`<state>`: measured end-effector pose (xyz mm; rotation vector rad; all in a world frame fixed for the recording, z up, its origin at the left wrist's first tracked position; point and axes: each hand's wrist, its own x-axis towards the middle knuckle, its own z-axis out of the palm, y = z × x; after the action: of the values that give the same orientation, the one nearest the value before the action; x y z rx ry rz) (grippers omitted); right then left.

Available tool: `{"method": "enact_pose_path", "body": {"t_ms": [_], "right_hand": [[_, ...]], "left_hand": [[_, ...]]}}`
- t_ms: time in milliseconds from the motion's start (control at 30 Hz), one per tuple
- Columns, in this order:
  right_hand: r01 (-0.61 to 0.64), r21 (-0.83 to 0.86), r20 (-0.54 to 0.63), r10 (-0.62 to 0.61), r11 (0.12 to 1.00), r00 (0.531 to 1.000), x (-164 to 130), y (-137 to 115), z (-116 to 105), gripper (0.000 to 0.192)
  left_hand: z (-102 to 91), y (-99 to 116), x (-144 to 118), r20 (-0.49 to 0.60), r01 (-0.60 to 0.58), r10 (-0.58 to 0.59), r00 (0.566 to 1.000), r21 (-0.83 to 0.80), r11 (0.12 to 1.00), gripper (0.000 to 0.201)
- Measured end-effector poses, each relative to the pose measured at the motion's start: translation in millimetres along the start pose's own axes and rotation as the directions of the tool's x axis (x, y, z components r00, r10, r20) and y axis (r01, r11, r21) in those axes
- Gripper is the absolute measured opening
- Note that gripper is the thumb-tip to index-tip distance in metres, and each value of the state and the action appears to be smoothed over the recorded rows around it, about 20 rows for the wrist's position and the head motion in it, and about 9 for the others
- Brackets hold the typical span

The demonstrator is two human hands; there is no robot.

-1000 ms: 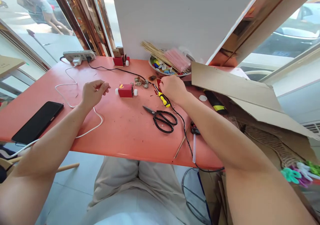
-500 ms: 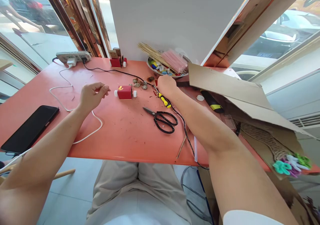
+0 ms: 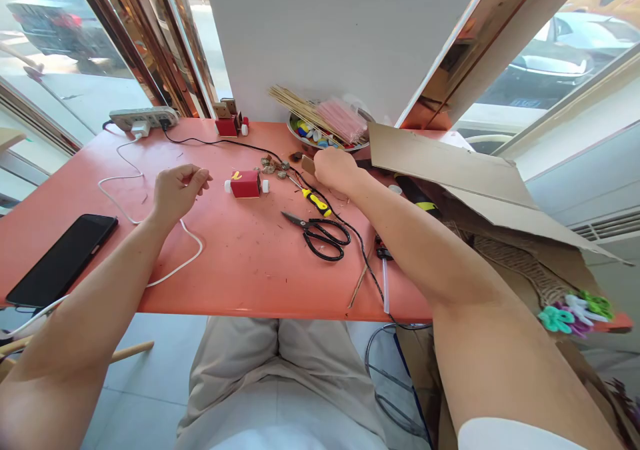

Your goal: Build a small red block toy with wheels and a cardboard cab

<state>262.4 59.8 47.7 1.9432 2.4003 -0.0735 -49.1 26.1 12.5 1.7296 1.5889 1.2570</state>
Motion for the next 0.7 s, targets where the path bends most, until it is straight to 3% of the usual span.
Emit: {"method": "enact_pose_path", "body": {"t_ms": [100,167,267,367,467,533,633,700], "right_hand": [[-0.039,0.112,-0.074,0.047,0.993,0.996,-17.8,13.6,-7.0,0.042],[-0.042,0.362,-0.105,0.086,0.931,0.991,-27.9,21.3,-6.9,0.035],[-0.038,0.779,-0.104,0.189,0.626,0.977,-37.2,27.0,-2.3,0.017],[-0.018,0.918,-0.089,0.249,0.397,0.964,-39.9,25.3,0.5,0.004],[0.025,0.941,-0.117,0.256,0.337,0.960,-40.8,19.9,-1.4,0.008],[0.055,0.944,-0.136,0.233,0.325,0.963,-43.3,14.6,-3.5,0.007],[0.101,0.953,-0.155,0.171,0.287,0.973,-52.8,2.1,-6.2,0.008],[0.124,0.956,-0.160,0.121,0.265,0.980,-62.0,-8.1,-7.6,0.013]], "left_hand": [[-3.1,-0.2,0.5,-0.024,0.000,0.000,1.000,-0.018,1.000,0.024],[-8.2,-0.3,3.8,-0.041,-0.010,0.008,0.999,-0.039,0.999,0.023],[-17.9,2.8,13.4,-0.078,-0.057,0.049,0.996,-0.108,0.992,0.025],[-24.6,16.2,21.2,-0.144,-0.127,0.103,0.984,-0.169,0.977,0.032],[-20.9,42.2,17.0,-0.042,-0.194,0.190,0.981,-0.223,0.955,0.019],[-8.7,61.7,7.7,0.108,-0.195,0.228,0.968,-0.254,0.947,0.005],[24.5,82.5,-8.4,0.279,-0.184,0.258,0.925,-0.264,0.947,0.025],[50.6,87.4,-17.0,0.345,-0.115,0.233,0.909,-0.328,0.938,0.034]]}}
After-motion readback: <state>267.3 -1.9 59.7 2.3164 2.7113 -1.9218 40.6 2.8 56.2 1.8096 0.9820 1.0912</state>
